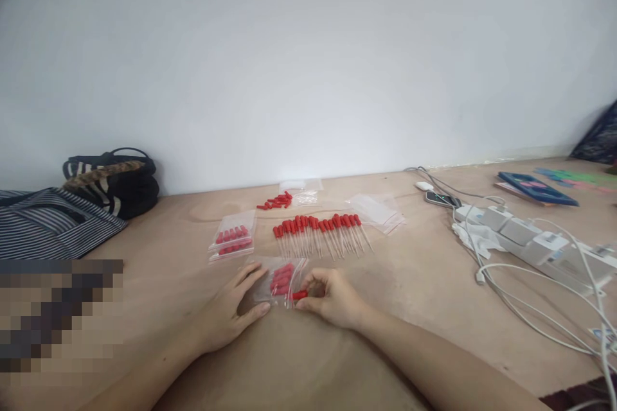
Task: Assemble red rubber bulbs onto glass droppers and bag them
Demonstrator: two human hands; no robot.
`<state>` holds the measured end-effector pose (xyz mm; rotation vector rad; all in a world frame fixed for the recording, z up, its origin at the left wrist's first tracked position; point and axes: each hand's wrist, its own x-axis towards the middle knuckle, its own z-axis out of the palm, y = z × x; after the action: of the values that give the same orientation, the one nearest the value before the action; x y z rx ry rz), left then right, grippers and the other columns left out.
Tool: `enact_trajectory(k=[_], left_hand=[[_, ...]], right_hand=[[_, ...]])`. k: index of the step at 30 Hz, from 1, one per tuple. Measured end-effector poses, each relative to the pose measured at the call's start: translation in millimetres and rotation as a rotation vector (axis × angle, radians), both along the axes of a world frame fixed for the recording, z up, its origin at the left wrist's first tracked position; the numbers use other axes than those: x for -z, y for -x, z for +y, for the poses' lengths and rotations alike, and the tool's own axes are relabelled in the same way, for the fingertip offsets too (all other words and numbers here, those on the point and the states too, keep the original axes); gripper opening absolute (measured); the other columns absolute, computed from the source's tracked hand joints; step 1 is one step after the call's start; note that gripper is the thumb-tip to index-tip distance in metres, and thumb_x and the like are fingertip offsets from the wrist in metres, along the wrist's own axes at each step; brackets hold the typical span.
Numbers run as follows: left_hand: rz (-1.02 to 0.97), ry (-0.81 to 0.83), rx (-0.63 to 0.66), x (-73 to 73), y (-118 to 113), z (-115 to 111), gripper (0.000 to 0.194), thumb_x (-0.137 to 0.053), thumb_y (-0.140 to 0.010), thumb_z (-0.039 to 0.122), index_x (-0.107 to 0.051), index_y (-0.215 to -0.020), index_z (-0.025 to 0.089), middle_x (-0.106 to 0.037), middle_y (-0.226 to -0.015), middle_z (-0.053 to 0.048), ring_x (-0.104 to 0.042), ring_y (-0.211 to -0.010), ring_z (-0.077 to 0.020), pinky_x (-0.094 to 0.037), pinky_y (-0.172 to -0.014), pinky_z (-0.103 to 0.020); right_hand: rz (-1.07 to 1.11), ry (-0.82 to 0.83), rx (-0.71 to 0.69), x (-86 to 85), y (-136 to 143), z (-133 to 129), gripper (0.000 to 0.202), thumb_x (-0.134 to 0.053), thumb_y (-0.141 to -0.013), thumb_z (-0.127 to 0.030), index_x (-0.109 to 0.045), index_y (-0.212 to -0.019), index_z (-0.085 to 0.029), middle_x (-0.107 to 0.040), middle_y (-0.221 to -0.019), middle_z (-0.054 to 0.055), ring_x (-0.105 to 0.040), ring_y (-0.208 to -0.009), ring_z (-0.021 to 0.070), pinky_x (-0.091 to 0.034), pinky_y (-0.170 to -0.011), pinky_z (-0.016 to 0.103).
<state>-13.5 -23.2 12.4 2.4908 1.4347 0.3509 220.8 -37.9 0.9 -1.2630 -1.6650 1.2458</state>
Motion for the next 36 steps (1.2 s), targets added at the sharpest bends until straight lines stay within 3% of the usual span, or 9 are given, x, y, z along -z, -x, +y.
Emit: enact_trajectory(k=[5, 7, 13, 16, 21, 28, 36], left_hand=[[-0.015, -0.007, 0.0, -1.6, -0.6, 0.3, 0.053, -0.048, -0.079, 0.044, -0.044, -0.125, 0.017, -0.039, -0.135, -0.013, -0.034, -0.124, -0.0289, -0.034, -0.099, -0.046], [-0.022, -0.009, 0.005, -1.6, -0.8, 0.6, 0.053, -0.049, -0.079, 0.043, -0.044, -0.125, 0.016, -0.04, -0.134, -0.013, -0.034, -0.124, -0.0292, -0.035, -0.098, -0.046], [-0.011, -0.018, 0.003, -0.1, -1.0, 0.9, 0.053, -0.049, -0.079, 0.042, -0.044, -0.125, 0.017, -0.04, -0.134, -0.012, -0.035, -0.124, -0.0288, -0.034, -0.099, -0.044], [-0.008, -0.011, 0.001, 0.3, -0.6, 0.6, 0.054, -0.048, -0.079, 0.043, -0.043, -0.125, 0.015, -0.04, -0.134, -0.013, -0.036, -0.123, -0.0291, -0.034, -0.099, -0.045], [-0.019, -0.007, 0.009, 0.9, 0.7, 0.6, 0.057, -0.048, -0.079, 0.046, -0.043, -0.126, 0.015, -0.039, -0.134, -0.014, -0.035, -0.123, -0.029, -0.034, -0.099, -0.045], [-0.06, -0.056, 0.029, 1.6, 2.8, 2.3, 0.054, -0.051, -0.077, 0.046, -0.045, -0.124, 0.021, -0.044, -0.131, -0.01, -0.04, -0.12, -0.0284, -0.037, -0.097, -0.044], [-0.045, -0.028, 0.033, -3.7, 1.9, 1.4, 0.057, -0.052, -0.077, 0.045, -0.044, -0.125, 0.017, -0.043, -0.132, -0.014, -0.04, -0.119, -0.0307, -0.038, -0.095, -0.046]], right_hand=[[-0.019, 0.02, -0.192, -1.9, 1.0, 7.1, 0.024, -0.057, -0.074, -0.035, -0.065, -0.09, -0.019, -0.045, -0.047, -0.006, -0.035, -0.037, 0.0046, -0.028, -0.037, 0.016], [-0.025, -0.008, -0.209, -0.9, 0.3, 9.5, 0.027, -0.054, -0.076, -0.035, -0.065, -0.094, -0.019, -0.047, -0.049, -0.005, -0.035, -0.038, 0.0051, -0.029, -0.039, 0.017], [-0.034, -0.114, -0.279, -0.2, 3.7, 20.5, 0.023, -0.054, -0.076, -0.034, -0.067, -0.083, -0.016, -0.06, -0.068, 0.0, -0.047, -0.056, 0.0082, -0.037, -0.054, 0.019], [-0.123, -0.175, -0.349, -0.3, 4.4, 28.1, 0.023, -0.053, -0.077, -0.034, -0.067, -0.074, -0.015, -0.056, -0.061, -0.002, -0.043, -0.053, 0.0069, -0.034, -0.051, 0.018], [-0.183, -0.197, -0.285, 0.8, 3.9, 33.8, 0.024, -0.06, -0.071, -0.036, -0.065, -0.063, -0.014, -0.05, -0.051, -0.004, -0.039, -0.047, 0.0057, -0.031, -0.046, 0.017], [-0.205, -0.131, -0.208, 0.8, 10.6, 32.6, 0.023, -0.065, -0.065, -0.038, -0.068, -0.065, -0.015, -0.057, -0.055, -0.002, -0.045, -0.049, 0.007, -0.034, -0.047, 0.017], [-0.488, -0.251, 0.003, -11.8, 19.4, 19.4, 0.012, -0.065, -0.066, -0.034, -0.067, -0.062, -0.022, -0.063, -0.06, -0.004, -0.054, -0.055, 0.0081, -0.03, -0.05, 0.019]])
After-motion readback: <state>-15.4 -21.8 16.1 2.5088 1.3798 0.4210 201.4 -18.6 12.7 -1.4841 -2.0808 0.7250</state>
